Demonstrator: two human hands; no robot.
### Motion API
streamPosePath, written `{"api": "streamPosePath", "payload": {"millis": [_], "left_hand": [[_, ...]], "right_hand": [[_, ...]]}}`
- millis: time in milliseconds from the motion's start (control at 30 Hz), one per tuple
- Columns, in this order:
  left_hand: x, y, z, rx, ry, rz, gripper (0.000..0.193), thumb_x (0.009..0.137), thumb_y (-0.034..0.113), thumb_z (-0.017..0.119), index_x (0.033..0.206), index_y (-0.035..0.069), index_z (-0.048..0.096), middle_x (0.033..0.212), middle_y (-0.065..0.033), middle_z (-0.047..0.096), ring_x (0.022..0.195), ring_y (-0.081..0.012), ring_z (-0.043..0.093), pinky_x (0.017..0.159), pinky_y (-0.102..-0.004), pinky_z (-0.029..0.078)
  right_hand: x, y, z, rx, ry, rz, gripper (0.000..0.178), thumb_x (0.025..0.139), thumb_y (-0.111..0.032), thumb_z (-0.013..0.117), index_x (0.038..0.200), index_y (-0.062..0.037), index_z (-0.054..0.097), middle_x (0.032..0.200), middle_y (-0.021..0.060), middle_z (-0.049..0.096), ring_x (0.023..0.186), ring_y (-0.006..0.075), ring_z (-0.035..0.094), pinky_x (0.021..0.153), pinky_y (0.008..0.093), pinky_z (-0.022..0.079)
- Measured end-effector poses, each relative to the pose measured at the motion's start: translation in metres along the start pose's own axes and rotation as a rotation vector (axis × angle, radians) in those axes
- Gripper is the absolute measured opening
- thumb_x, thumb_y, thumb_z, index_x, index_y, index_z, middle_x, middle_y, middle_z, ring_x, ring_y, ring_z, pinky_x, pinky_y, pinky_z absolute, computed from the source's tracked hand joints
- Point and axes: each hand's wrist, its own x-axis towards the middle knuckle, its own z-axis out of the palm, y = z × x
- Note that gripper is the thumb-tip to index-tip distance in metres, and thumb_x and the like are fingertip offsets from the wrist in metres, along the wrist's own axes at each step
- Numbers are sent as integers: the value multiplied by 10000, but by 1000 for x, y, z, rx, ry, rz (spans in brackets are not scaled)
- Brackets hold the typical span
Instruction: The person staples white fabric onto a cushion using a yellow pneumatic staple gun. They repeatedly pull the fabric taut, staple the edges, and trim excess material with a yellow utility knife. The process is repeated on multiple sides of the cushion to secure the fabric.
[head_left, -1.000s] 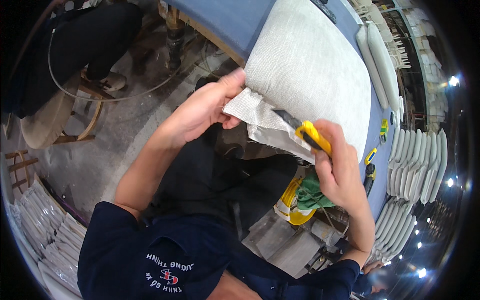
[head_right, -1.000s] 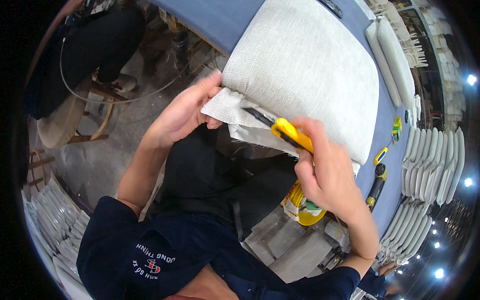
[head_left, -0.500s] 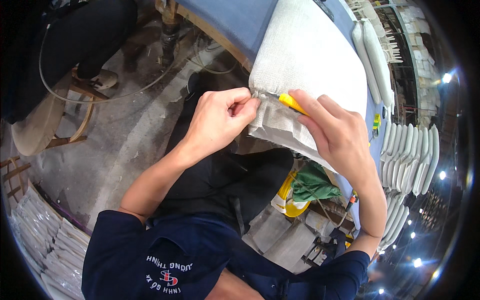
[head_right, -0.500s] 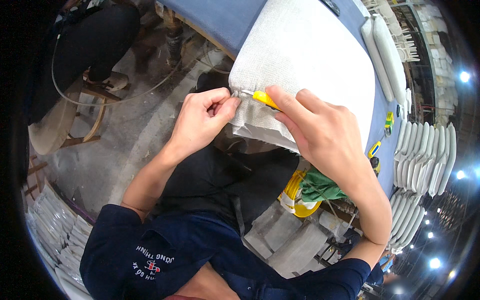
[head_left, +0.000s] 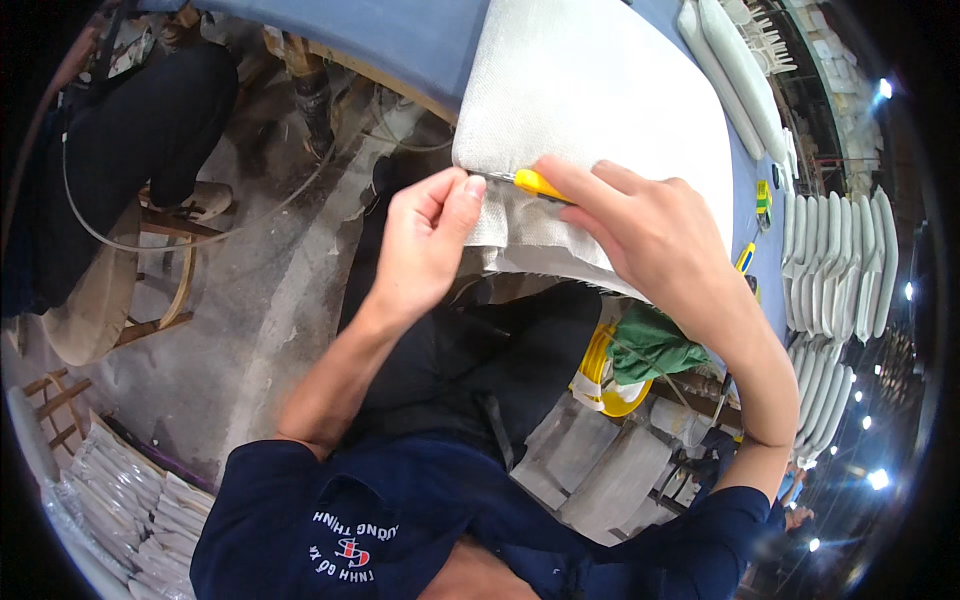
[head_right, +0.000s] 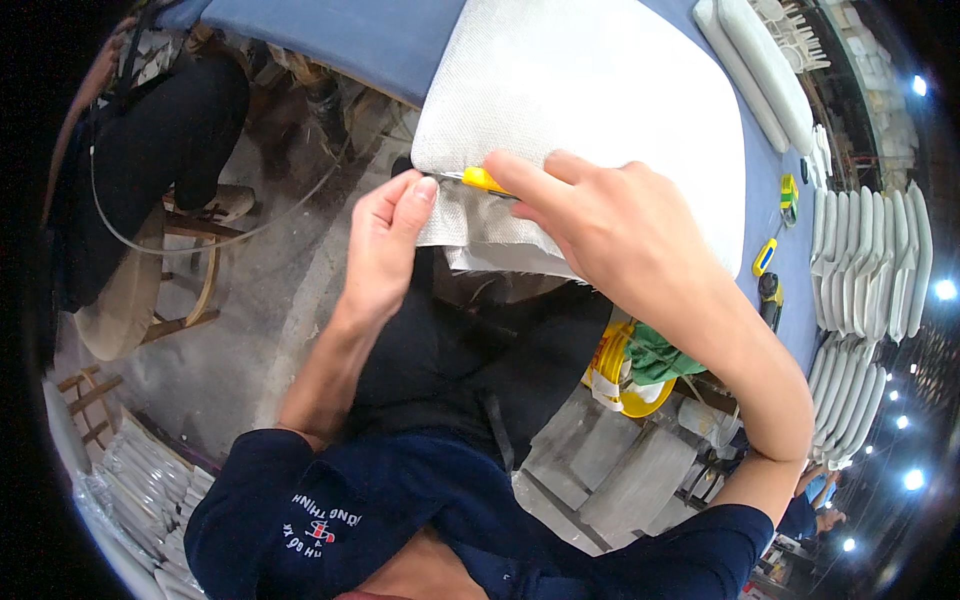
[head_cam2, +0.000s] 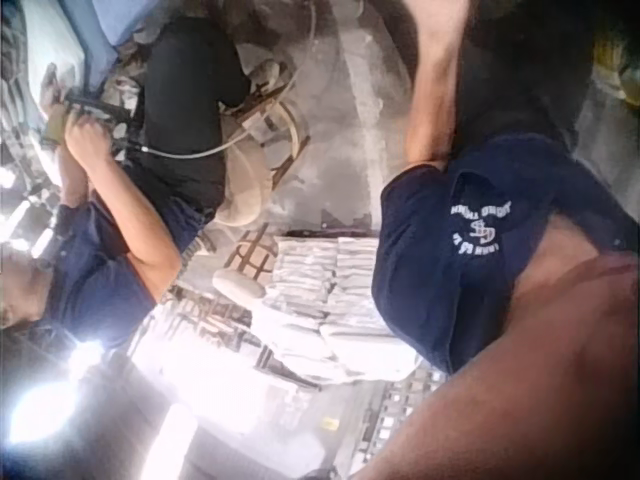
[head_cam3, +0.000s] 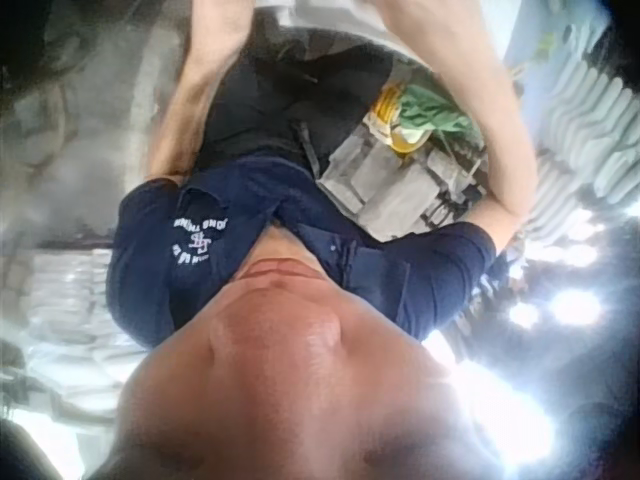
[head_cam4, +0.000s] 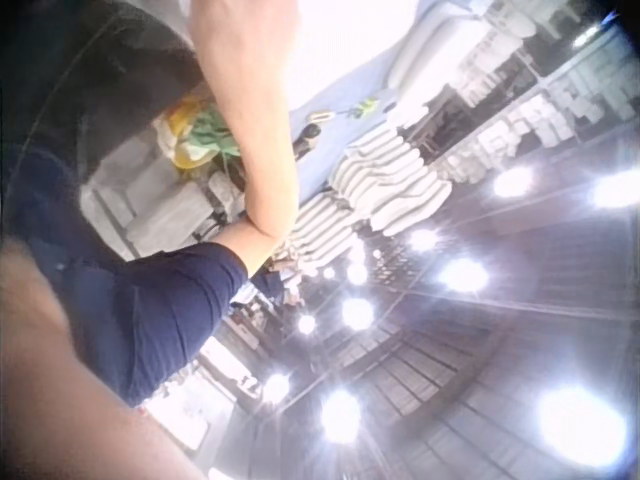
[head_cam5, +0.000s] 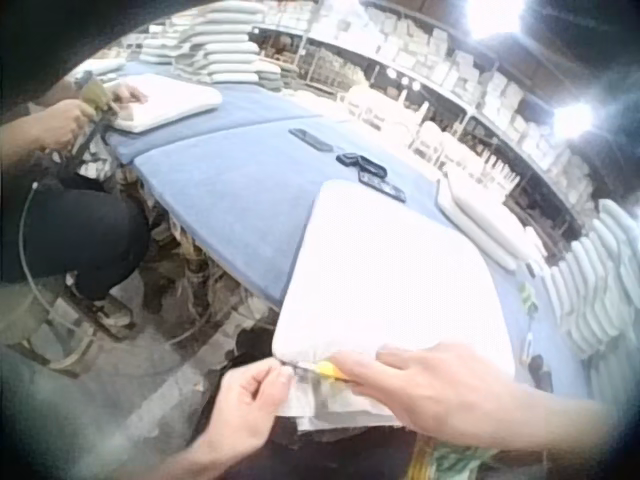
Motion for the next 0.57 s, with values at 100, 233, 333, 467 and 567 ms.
{"api": "streamPosePath", "payload": {"millis": [100, 233, 333, 467, 567], "left_hand": [[-17, -5, 1, 149, 28, 47, 404, 1114, 246, 590, 769, 75, 466, 728, 93, 367, 697, -19, 306, 584, -244, 285], [-18, 5, -13, 166, -8, 69, 407, 1118, 243, 581, 762, 81, 469, 725, 97, 362, 692, -13, 305, 579, -242, 275], [-25, -14, 9, 22, 86, -37, 400, 1124, 250, 574, 771, 86, 478, 727, 104, 370, 684, -7, 305, 574, -237, 267], [-36, -24, 10, -103, 73, -76, 314, 1135, 300, 540, 1027, 32, 663, 911, 41, 655, 760, -6, 532, 681, -209, 432], [-31, -15, -8, -31, 6, -21, 303, 1127, 289, 556, 1060, 14, 662, 938, 17, 669, 803, -32, 550, 745, -227, 456]], "right_hand": [[-4, 1, 8, -9, -4, 17, 383, 982, -213, 699, 1353, -195, 609, 825, 89, 649, 631, 316, 670, 550, 419, 515], [-15, -8, 1, -4, -21, 49, 402, 975, -214, 711, 1365, -198, 614, 827, 86, 649, 637, 313, 671, 548, 419, 516], [-13, -7, 8, -37, -7, 44, 399, 981, -233, 704, 1367, -208, 608, 820, 74, 646, 621, 306, 671, 533, 421, 518], [-18, -2, 14, -103, -18, 22, 399, 984, -252, 700, 1369, -214, 602, 819, 61, 652, 595, 302, 670, 518, 410, 522], [-22, 3, 8, -68, -72, 25, 446, 994, -291, 700, 1414, -227, 567, 837, 59, 669, 614, 315, 688, 525, 413, 543]]}}
